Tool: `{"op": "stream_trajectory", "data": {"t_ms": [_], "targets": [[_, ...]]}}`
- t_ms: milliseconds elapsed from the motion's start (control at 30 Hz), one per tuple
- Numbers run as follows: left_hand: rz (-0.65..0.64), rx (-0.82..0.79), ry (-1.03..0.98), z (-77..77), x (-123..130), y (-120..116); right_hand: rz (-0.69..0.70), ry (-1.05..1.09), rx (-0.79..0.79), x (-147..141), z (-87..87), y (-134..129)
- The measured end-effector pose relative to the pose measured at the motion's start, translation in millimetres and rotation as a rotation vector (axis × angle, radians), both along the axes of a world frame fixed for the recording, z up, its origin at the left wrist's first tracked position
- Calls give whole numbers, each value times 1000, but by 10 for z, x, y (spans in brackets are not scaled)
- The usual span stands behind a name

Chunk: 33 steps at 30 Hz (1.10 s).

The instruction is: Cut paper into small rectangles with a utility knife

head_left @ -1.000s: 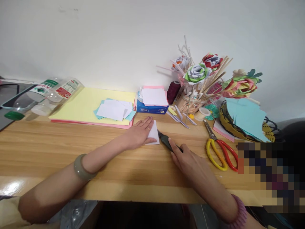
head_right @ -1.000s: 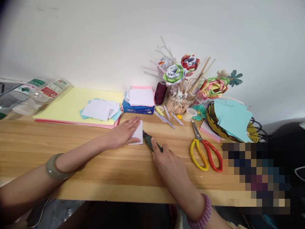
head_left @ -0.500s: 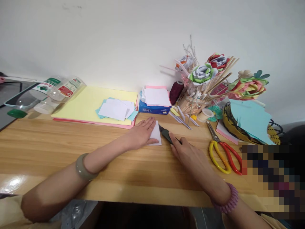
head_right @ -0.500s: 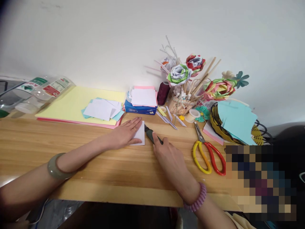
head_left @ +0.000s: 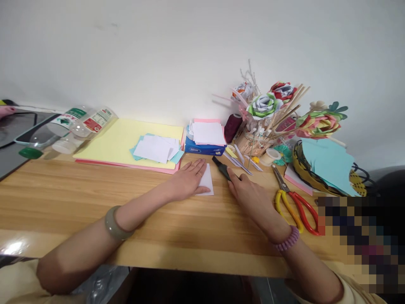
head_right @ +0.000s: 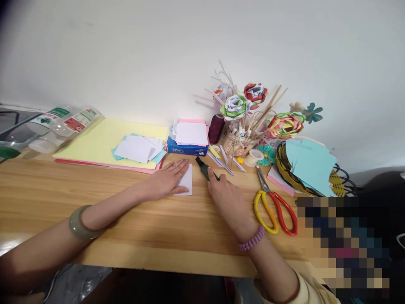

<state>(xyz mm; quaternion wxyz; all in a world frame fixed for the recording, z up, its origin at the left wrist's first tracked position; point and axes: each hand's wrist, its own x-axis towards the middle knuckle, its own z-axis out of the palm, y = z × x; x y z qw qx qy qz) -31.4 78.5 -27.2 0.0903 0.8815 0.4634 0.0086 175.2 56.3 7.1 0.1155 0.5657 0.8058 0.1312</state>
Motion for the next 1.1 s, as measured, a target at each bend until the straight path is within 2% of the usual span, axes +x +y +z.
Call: {"op": "stream_trajectory", "data": {"t_ms": [167, 300, 467, 600, 733, 833, 1033, 1100], "targets": [[34, 39, -43, 88, 8, -22, 19, 35, 139, 194, -46, 55], [152, 70, -88, 176, 66, 1, 83, 118, 247, 270, -41, 109], [343, 3, -82, 272, 78, 151, 182, 303, 341, 129, 56, 217], [345, -126, -106, 358, 31, 246, 273, 435, 357, -16, 113, 332], [358, -154, -200, 399, -11, 184, 326, 533, 362, -100, 123, 486], [449, -68, -302, 432, -177, 138, 344, 573, 353, -135, 117, 615], [845, 308, -434, 539, -916, 227, 349, 563, 332, -202, 44, 858], [904, 418, -435, 531, -1077, 247, 359, 534, 320, -238, 6, 918]]}}
